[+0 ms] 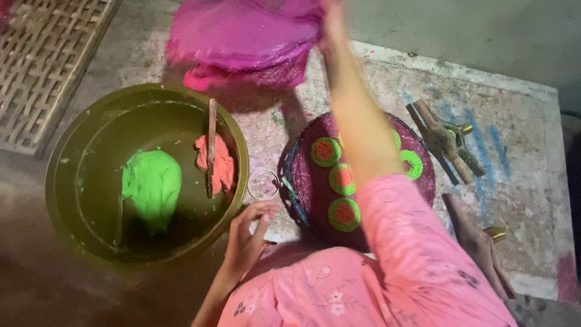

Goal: The person presses green and orange dough into a wooden ring-shaped press tool, ejects the formed rings onto a round board, and arranges them in rows, repeating the cycle to fill the board with two-tone ring pieces.

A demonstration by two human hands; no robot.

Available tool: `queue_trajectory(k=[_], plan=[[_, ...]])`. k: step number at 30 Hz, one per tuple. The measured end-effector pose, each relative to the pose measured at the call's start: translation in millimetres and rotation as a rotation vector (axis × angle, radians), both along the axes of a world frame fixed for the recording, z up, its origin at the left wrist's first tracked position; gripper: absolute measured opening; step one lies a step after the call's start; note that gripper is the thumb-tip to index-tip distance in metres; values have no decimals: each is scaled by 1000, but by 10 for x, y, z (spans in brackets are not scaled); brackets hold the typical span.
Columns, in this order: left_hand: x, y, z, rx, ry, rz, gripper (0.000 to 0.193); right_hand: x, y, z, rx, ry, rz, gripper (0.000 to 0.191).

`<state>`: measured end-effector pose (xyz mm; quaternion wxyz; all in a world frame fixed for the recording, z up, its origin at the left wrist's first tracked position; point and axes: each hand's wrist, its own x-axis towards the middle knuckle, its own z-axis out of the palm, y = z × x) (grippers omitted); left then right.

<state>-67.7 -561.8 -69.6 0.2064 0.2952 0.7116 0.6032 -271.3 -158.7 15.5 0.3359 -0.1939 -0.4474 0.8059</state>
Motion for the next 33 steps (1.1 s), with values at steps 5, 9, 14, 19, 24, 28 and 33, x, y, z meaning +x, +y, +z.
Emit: queue_trajectory(k=[5, 9, 14, 19, 24, 28, 33], plan=[[-12, -24, -368, -61, -88, -94, 27, 25, -704, -731, 30, -590, -45, 42], [-34, 10, -751, -123, -40, -99, 34, 237, -602, -909, 217, -509, -18, 53], [90, 339, -1144, -169, -447, -75, 70, 1467, -141, -1017, 695, -255, 4, 58], [13, 527, -1337, -75, -451, -100, 76, 3986, 385, -1024, 812, -563, -206, 49], [-869, 756, -1420, 291, -635, -274, 81, 6046, 224, -1257, 1038, -1487, -255, 68], [-1402, 1221, -1272, -170, 91, -71, 62, 6779, -55, -1916, 629, -1687, -64, 105], [-1609, 1816, -841, -514, 487, 60, 54, 7021, -229, -2084, 755, -1751, -170, 62]])
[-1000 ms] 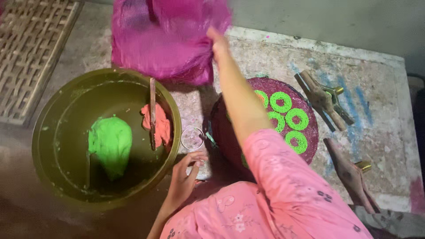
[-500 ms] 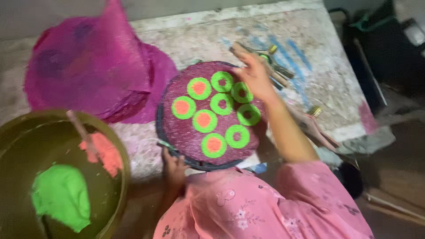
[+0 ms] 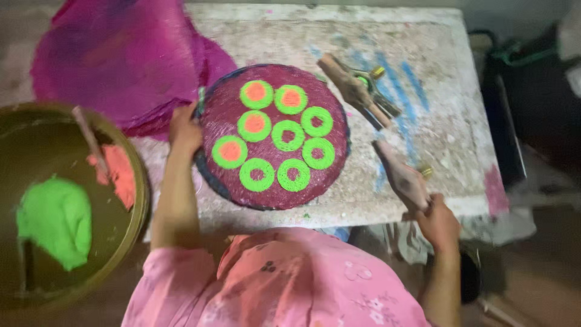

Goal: The person presses green and orange dough into a wooden ring-shaped press tool, ejects the formed rings onto a round board, and arranges them in rows, repeating the cycle to fill the board with two-tone ring pieces.

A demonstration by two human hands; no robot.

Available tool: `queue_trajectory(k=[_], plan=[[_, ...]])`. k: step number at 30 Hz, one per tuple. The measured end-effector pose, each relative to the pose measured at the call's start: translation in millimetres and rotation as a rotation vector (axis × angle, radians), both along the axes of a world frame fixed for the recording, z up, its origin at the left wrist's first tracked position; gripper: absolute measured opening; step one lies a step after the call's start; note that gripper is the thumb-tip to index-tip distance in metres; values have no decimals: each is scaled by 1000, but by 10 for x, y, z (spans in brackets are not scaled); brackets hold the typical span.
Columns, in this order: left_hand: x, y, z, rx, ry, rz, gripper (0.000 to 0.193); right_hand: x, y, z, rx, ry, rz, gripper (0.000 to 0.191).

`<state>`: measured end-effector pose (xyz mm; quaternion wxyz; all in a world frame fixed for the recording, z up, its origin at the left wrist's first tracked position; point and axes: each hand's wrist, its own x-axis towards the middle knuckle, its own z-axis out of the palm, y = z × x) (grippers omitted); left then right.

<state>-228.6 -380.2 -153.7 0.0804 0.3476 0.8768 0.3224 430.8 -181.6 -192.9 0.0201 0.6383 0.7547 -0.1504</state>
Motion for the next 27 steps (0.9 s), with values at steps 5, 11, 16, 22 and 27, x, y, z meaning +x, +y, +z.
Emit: queue_trajectory(k=[5, 11, 16, 22, 27], plan=[[1145, 190, 663, 251, 135, -292, 76, -317, -38, 765, 57, 291, 71, 41], [2329, -130, 1536, 238, -166, -896, 77, -1479, -224, 1654, -233, 633, 881, 31], [2114, -898, 1946, 227, -362, -976, 62, -2856, -522, 2384, -214, 616, 1725, 54], [1990, -1525, 2289, -10, -162, -854, 44, -4252, -906, 2946, 189, 690, 2552, 59], [1979, -2310, 2607, -251, -140, -581, 18, -4296, -1537, 2884, -766, 412, 2308, 39]])
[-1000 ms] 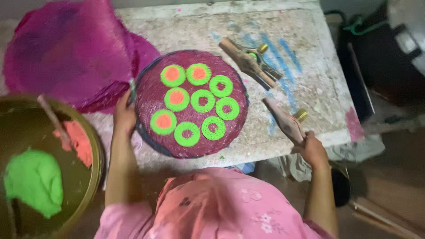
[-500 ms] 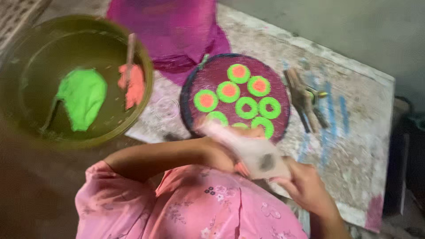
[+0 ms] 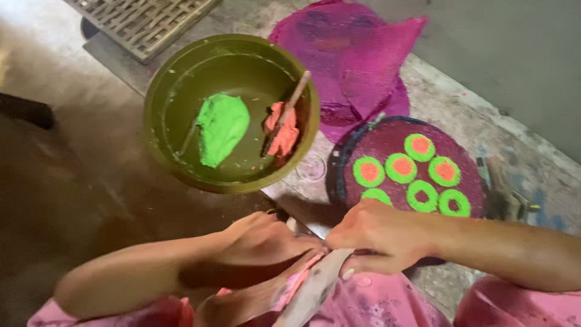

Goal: The person presses green and orange dough into a wooden ring-shaped press tool, ejects the formed rings onto a round board, and arranges them in rows, repeating the cycle to fill the board with two-tone ring pieces.

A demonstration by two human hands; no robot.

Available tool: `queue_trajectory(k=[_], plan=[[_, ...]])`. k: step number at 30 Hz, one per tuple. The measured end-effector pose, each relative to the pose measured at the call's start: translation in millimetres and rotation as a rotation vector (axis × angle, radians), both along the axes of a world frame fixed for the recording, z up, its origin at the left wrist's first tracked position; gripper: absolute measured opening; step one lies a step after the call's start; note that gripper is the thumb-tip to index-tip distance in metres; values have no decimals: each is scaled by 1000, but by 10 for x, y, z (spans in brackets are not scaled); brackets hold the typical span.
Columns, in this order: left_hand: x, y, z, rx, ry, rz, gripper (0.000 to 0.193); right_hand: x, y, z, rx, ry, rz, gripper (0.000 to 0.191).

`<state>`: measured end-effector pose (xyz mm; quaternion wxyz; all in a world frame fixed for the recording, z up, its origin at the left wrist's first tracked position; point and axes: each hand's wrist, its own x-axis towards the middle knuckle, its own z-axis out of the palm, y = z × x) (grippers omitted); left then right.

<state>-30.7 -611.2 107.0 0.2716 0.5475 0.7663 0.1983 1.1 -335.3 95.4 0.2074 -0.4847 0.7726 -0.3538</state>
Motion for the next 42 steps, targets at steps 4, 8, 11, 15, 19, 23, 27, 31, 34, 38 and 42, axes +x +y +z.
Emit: queue_trajectory(k=[4, 8, 11, 15, 19, 23, 27, 31, 34, 38, 42], plan=[[-223, -689, 76, 181, -885, 427, 25, -171, -102, 17, -179, -259, 69, 34], [-474, -993, -293, 585, -1250, 453, 21, -501, -45, 252, 11, 370, -195, 31], [-657, -989, -809, 700, -1399, 441, 20, -1116, -110, 387, 226, 1115, -74, 28], [-729, -1058, -1440, 770, -1483, 532, 20, -1736, -226, 275, 214, 1446, -35, 29], [-889, -1176, -1962, 901, -1080, 862, 23, -2044, -396, -302, 84, 1059, -441, 40], [-850, -1292, -2395, 813, -331, 1011, 15, -2246, -549, -1008, 723, 824, -335, 40], [-744, -1169, -2702, 658, -282, 1112, 29, -2102, -421, -1213, 842, 574, -115, 19], [-725, -1018, -2782, 674, 95, 988, 25, -1842, -400, -675, 1025, 386, -157, 24], [-700, -985, -2711, 657, 280, 947, 25, -1846, -585, 5, 1263, 101, -164, 22], [-669, -957, -2573, 688, 303, 927, 29, -1806, -746, 498, 1392, -62, -211, 24], [-676, -962, -2488, 693, 163, 981, 25, -1704, -676, 213, 1469, 15, -148, 21]])
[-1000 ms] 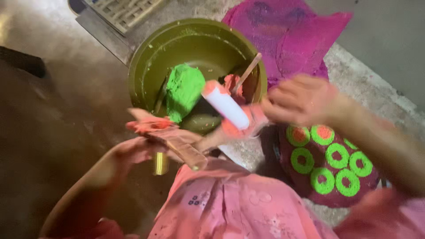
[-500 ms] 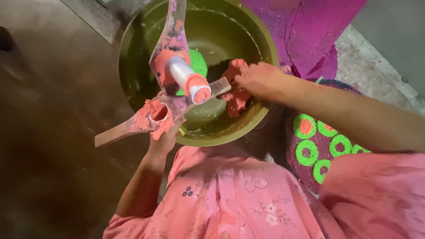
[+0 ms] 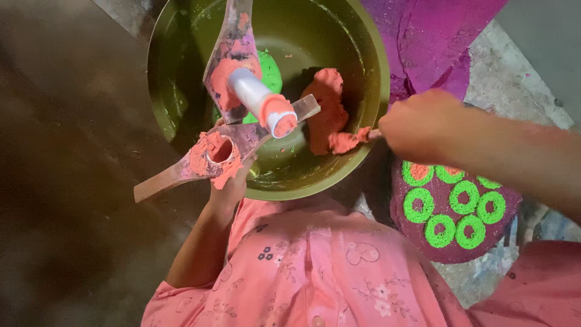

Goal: The person presses green and orange dough into a wooden ring-shaped press tool, ejects the formed rings onto a round board, and arranges them in rows, repeating the cycle to fill the board with two-tone ring pieces.

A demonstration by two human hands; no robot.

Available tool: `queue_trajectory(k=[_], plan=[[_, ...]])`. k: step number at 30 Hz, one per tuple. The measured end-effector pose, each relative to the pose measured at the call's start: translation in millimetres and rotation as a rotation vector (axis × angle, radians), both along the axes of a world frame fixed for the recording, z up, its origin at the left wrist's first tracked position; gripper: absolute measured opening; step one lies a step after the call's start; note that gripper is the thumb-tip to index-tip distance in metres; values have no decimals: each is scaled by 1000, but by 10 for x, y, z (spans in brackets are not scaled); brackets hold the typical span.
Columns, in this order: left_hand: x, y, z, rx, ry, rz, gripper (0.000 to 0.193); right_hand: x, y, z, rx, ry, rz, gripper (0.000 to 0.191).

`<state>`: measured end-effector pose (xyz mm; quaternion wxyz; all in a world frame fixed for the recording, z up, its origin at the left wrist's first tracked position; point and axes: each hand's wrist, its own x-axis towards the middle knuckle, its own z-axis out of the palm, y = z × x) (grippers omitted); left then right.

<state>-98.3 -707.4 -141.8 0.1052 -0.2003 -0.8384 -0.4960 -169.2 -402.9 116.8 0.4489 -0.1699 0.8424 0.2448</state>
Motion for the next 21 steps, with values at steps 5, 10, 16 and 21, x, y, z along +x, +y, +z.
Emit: queue_trajectory(k=[5, 10, 16, 21], plan=[[10, 48, -27, 128, -119, 37, 28, 184, 14, -537, -138, 45, -28, 22], [-100, 71, 108, -2, 25, 186, 44, 90, -71, -774, -275, 30, -191, 26], [-506, -157, 855, -22, 122, 222, 61, -32, 725, -276, -521, -54, -376, 40], [-668, 76, 1282, -26, 131, 185, 84, 76, 871, 300, -768, -38, -535, 44]])
